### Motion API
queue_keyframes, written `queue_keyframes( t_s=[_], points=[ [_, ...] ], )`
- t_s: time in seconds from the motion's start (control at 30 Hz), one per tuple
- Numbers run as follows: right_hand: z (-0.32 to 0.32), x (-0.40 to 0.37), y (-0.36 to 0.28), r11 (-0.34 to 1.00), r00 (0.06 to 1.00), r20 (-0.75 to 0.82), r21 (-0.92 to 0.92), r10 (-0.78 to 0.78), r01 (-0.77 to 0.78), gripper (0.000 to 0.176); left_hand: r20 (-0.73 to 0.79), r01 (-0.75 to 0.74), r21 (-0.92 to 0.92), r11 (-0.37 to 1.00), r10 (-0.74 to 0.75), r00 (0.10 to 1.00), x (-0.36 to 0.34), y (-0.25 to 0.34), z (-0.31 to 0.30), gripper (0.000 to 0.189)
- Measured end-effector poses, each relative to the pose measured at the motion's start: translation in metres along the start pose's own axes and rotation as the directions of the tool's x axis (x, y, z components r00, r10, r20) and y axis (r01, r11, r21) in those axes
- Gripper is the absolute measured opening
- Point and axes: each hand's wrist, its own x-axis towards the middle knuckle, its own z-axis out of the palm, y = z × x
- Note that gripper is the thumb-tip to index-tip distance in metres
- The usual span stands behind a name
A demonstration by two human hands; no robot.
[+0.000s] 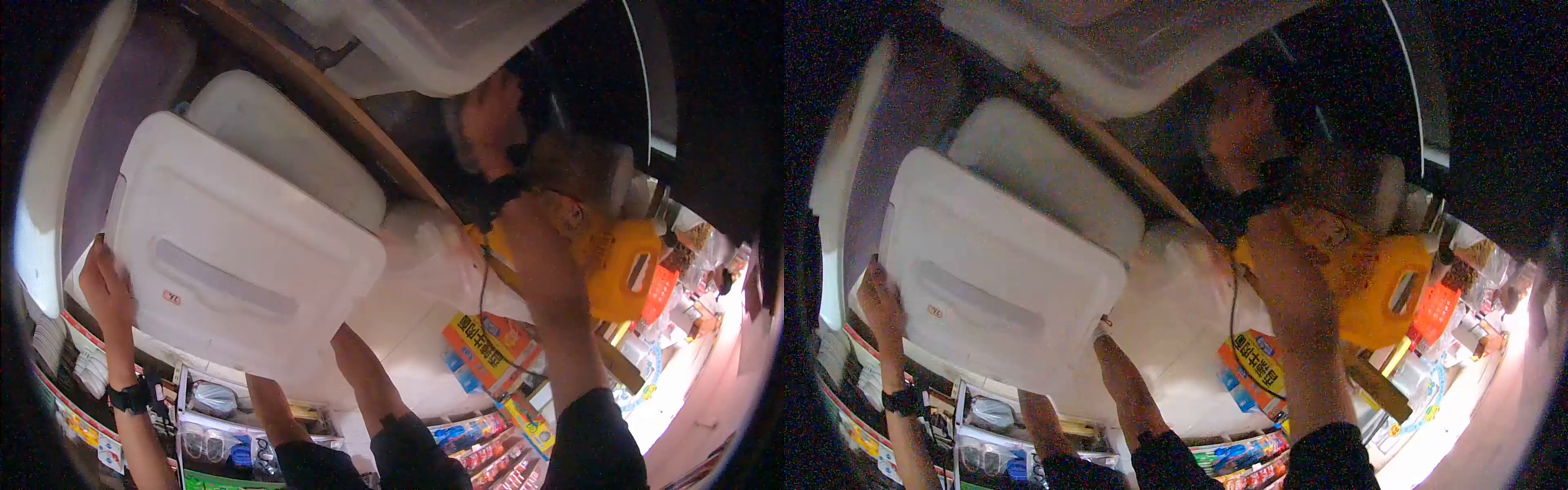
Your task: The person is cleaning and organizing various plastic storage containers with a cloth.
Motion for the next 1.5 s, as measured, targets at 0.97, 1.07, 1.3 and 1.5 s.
queue_keyframes(
  t_s=[0.97,1.07,1.3,1.5],
  points=[
    [0.092,0.132,0.204,0.583,0.667,-0.47,-0.334,0.578,-0.74,0.038,0.036,-0.163,0.203,0.965,0.159,0.987,-0.014,-0.043,0.0,0.055],
    [0.091,0.144,0.132,0.179,0.176,-0.601,-0.056,0.779,-0.982,0.038,0.023,-0.095,0.173,0.98,0.093,0.995,-0.02,-0.055,0.0,0.053],
    [0.089,0.132,0.078,0.52,0.501,-0.615,-0.166,0.609,-0.838,0.046,0.014,-0.154,0.325,0.933,0.158,0.987,-0.031,-0.082,-0.003,0.046],
    [0.089,0.141,0.065,0.773,0.763,-0.456,-0.218,0.459,-0.596,0.047,0.004,-0.059,0.328,0.943,0.061,0.998,-0.026,-0.101,-0.003,0.046]
  ],
)
